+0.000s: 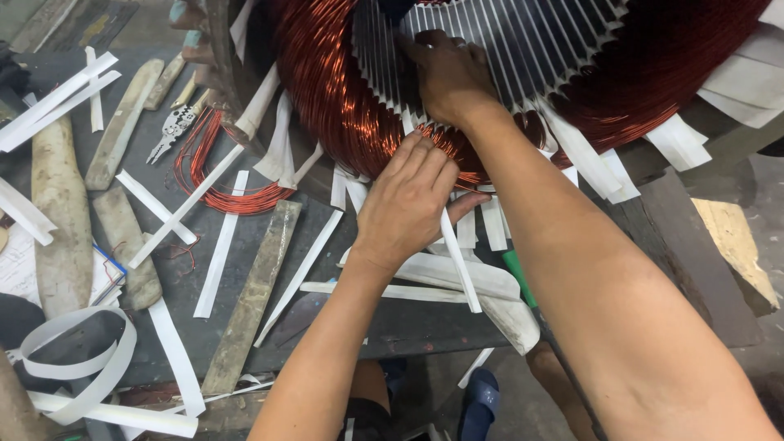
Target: Repairing an electric motor stator by inserting insulation strips and tapping windings with a mallet
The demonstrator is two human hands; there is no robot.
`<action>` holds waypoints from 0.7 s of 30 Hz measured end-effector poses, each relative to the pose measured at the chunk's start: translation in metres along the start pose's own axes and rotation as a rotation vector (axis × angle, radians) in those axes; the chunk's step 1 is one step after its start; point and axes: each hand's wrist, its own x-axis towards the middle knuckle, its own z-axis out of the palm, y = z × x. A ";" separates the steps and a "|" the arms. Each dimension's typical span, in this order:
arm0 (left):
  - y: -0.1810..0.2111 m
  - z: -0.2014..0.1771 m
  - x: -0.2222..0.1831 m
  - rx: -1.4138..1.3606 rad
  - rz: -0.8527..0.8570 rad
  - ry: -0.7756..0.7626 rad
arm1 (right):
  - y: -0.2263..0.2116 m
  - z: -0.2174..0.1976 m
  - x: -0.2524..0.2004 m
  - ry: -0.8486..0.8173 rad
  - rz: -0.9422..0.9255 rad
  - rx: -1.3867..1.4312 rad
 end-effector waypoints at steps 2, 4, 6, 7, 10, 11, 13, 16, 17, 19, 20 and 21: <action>-0.001 0.000 0.000 -0.009 -0.004 0.001 | 0.004 0.005 0.007 0.007 -0.018 -0.035; -0.001 0.001 -0.002 0.004 0.004 0.006 | 0.010 0.010 0.015 0.029 -0.099 -0.089; -0.001 0.001 -0.001 -0.016 -0.002 0.013 | 0.019 0.016 0.022 0.069 -0.155 -0.084; -0.001 0.001 -0.001 -0.036 -0.006 0.019 | 0.024 0.019 0.025 0.110 -0.210 -0.078; -0.001 0.000 -0.001 -0.010 0.001 0.018 | -0.010 -0.005 -0.008 -0.014 0.035 0.055; -0.001 0.001 -0.002 -0.009 0.000 0.019 | -0.005 -0.001 -0.002 -0.014 0.035 0.054; -0.001 0.002 -0.002 0.017 -0.001 0.013 | 0.005 0.008 0.009 0.042 -0.102 -0.091; -0.001 0.002 -0.002 0.010 0.001 0.015 | 0.018 0.015 0.020 0.070 -0.200 -0.115; -0.001 0.002 -0.002 0.010 0.002 0.014 | 0.009 0.008 0.011 0.071 -0.200 -0.114; -0.001 0.002 -0.002 0.005 -0.001 0.006 | -0.010 -0.006 -0.007 -0.021 0.004 -0.032; -0.001 0.001 -0.002 0.005 0.001 0.006 | -0.009 -0.006 -0.007 -0.020 0.005 -0.031; 0.000 0.001 -0.001 0.000 0.000 0.008 | -0.007 -0.005 -0.007 -0.016 0.005 -0.019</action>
